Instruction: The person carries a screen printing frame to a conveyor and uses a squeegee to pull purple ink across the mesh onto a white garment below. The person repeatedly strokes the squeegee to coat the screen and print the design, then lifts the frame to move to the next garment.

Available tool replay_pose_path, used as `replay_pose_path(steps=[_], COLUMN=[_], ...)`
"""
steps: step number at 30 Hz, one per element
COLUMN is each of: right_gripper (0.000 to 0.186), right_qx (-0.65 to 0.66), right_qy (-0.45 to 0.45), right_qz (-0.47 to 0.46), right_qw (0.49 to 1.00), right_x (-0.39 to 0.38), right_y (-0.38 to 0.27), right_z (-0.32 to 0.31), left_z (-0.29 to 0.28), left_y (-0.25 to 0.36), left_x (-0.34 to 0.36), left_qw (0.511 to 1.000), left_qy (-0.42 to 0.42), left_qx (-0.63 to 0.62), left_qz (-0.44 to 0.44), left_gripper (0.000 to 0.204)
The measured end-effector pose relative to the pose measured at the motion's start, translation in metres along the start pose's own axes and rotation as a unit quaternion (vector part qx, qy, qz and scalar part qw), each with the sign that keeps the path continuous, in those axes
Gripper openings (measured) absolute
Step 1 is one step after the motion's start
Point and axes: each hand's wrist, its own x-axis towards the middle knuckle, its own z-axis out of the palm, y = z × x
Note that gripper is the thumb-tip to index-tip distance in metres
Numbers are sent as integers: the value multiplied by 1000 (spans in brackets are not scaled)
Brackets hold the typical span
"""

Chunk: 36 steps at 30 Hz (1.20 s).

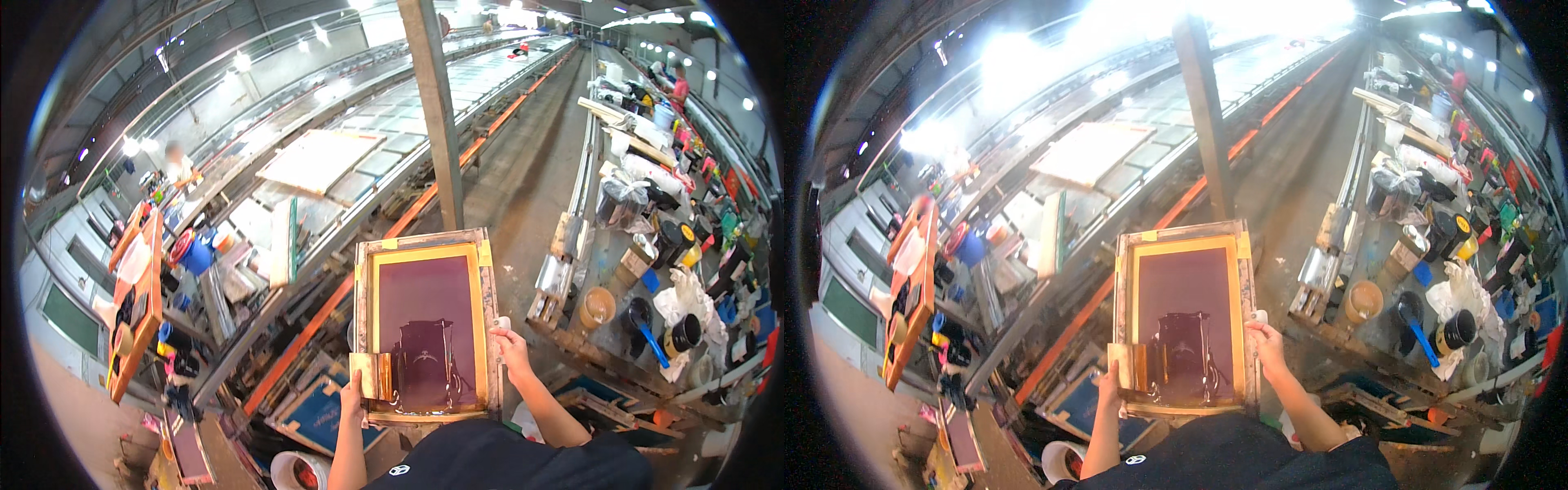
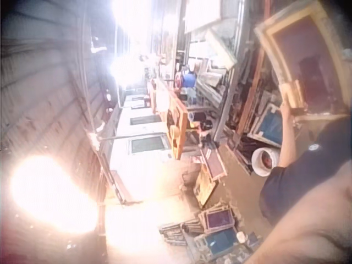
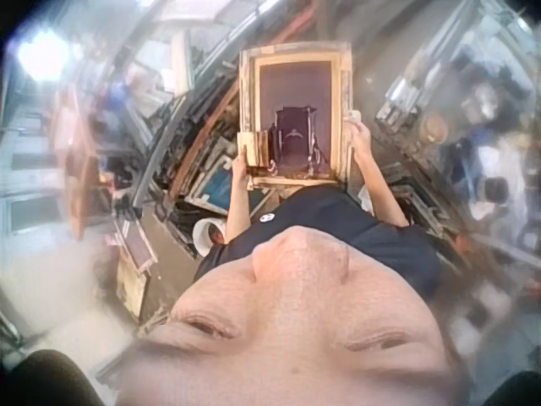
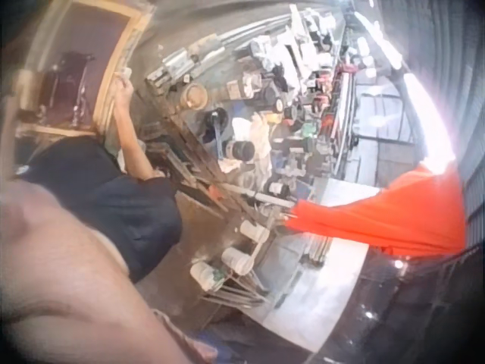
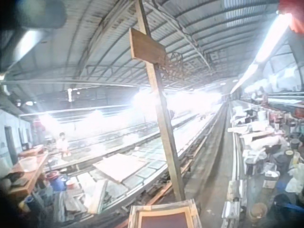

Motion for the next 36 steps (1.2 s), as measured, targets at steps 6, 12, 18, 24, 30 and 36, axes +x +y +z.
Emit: replay_pose_path(steps=[6, 12, 18, 24, 30, 36], right_gripper=[15, 15, 14, 13, 12, 14], right_qx=[51, 6, -40, -56, -43, -14], right_qy=[28, 140, 242, 318, 367, 448], right_qz=[-75, -132, -128, -117, -148, -173], right_qw=[995, 981, 961, 939, 917, 877], right_x=[86, 140, 184, 237, 304, 386], right_y=[-17, -19, -25, -33, -46, -60], right_z=[22, 21, 27, 26, 24, 15], left_z=[44, 92, 154, 231, 306, 365], left_y=[32, 58, 88, 128, 142, 126], left_x=[97, 169, 243, 334, 417, 495], left_qw=[996, 991, 986, 960, 941, 930], left_qy=[9, -56, -90, -189, -239, -271], left_qx=[80, 115, 134, 206, 239, 243], left_qz=[-44, -28, -41, -4, -11, -50], left_gripper=[61, 59, 57, 60, 62, 64])
